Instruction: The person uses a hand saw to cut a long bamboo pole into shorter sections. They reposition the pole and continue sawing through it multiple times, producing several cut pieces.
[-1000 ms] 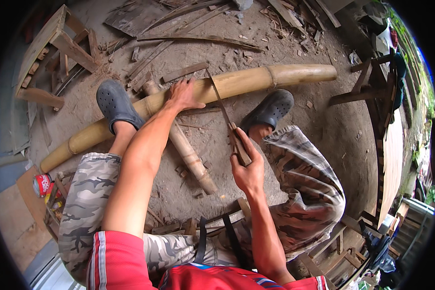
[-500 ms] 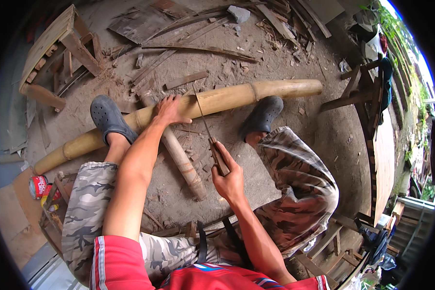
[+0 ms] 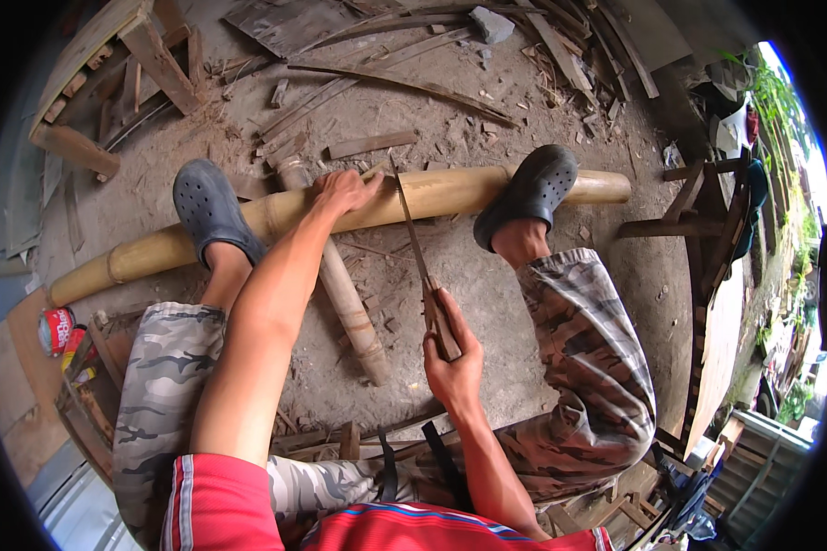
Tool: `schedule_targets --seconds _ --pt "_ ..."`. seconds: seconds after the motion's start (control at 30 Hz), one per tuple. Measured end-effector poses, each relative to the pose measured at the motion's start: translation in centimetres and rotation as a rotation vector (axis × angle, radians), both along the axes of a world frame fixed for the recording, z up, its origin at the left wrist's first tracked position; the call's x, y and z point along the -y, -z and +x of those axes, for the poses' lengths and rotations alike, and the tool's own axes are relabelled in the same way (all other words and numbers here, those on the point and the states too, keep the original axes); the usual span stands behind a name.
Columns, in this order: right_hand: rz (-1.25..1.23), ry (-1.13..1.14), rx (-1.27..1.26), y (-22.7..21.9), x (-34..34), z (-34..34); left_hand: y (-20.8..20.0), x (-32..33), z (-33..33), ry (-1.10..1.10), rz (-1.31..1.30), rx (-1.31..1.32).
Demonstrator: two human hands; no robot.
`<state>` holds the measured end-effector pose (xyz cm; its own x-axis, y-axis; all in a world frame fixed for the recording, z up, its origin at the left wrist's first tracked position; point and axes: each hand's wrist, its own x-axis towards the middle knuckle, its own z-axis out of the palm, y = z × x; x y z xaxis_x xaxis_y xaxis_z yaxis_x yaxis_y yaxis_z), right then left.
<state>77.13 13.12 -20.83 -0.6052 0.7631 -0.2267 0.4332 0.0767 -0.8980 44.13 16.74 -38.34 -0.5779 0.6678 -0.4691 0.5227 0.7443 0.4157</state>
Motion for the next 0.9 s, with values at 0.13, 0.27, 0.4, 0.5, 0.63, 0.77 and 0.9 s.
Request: schedule_targets --seconds 0.13,0.27,0.4,0.5,0.63,0.77,0.9 --pt "-0.006 -0.011 0.042 -0.6 0.5 0.1 -0.7 -0.6 -0.2 0.008 -0.045 0.095" --pt "-0.016 -0.019 0.039 0.5 -0.4 0.8 -1.3 -0.8 -0.9 0.003 -0.109 0.13" --pt "-0.059 0.001 0.013 1.3 -1.5 1.4 -1.2 -1.3 -0.4 0.009 -0.07 0.07" --pt "-0.03 0.003 0.015 1.7 -1.4 1.1 -0.9 -1.5 -0.2 -0.007 -0.053 -0.001" --pt "-0.001 0.0 0.0 2.6 -1.4 1.3 -1.2 -1.4 0.3 -0.05 -0.051 -0.022" --pt "-0.009 0.008 -0.024 2.6 -1.4 1.5 -1.0 -1.7 0.3 -0.049 -0.071 -0.014" --pt "0.007 0.028 -0.032 2.1 -1.4 1.1 -0.9 -2.2 0.2 -0.037 -0.113 -0.005"
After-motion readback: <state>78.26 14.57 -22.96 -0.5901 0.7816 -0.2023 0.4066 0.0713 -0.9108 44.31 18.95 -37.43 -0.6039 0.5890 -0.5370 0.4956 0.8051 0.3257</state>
